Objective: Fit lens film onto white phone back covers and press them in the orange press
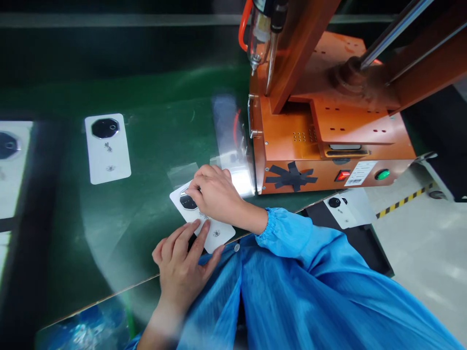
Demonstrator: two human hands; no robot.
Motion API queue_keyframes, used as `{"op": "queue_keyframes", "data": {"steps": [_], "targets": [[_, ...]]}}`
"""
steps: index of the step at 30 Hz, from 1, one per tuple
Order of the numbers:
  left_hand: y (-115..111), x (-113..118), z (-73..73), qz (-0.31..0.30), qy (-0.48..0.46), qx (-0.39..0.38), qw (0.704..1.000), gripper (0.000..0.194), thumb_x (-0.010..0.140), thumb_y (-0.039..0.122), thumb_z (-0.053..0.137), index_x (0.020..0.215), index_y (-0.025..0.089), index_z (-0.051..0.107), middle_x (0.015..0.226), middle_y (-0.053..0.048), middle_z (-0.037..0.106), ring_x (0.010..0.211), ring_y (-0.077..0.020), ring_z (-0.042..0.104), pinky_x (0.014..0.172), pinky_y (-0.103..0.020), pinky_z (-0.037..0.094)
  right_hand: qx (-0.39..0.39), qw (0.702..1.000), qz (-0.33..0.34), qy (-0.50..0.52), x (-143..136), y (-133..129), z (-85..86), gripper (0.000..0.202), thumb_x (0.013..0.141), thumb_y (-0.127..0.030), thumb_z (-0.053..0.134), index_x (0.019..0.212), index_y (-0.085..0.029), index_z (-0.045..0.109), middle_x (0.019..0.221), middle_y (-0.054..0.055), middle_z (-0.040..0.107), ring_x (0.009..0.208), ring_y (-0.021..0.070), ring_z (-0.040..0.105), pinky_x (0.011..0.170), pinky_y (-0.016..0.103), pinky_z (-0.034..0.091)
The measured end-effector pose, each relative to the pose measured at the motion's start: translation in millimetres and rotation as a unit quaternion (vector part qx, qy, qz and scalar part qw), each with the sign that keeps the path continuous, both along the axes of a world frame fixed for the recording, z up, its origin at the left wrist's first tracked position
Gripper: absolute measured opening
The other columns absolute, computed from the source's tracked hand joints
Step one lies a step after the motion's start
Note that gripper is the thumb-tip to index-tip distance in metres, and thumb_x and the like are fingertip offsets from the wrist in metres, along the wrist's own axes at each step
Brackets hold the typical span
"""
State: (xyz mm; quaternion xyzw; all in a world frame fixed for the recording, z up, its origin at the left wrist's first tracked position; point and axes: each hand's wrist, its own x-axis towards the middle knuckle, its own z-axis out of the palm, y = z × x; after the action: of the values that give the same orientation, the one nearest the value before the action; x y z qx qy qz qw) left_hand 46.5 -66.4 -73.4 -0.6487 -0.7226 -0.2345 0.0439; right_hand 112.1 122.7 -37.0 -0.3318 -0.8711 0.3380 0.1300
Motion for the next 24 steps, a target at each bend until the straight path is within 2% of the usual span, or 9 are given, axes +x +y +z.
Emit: {"op": "queue_keyframes", "data": {"steps": [18,24], "targets": [[0.1,-1.6,-0.3,-0.011,0.010,-0.004,1.000,0.070,0.083,0.046,0.077,0.145,0.024,0.055,0.126,-0.013,0.069,0.114,-0.0302,0.060,0.097,-0.046,0.037,0.067,0.997,-0.025,0.001,-1.8,-0.8,-4.8,0.017,0.096,-0.018,0.060,0.079,-0.018,0.064,0.103,0.004,0.064,0.098,0.0195,0.051,0.084,0.037,0.028],[0.0,-1.6,-1.5,-0.005,0.012,-0.004,1.000,0.071,0.083,0.047,0.077,0.146,0.026,0.054,0.125,-0.012,0.070,0.114,-0.0295,0.060,0.098,-0.045,0.036,-0.005,0.999,-0.022,0.047,1.0,-2.1,1.1,0.016,0.095,-0.021,0.063,0.080,-0.019,0.062,0.104,0.003,0.063,0.100,0.0182,0.054,0.085,0.034,0.032]]}}
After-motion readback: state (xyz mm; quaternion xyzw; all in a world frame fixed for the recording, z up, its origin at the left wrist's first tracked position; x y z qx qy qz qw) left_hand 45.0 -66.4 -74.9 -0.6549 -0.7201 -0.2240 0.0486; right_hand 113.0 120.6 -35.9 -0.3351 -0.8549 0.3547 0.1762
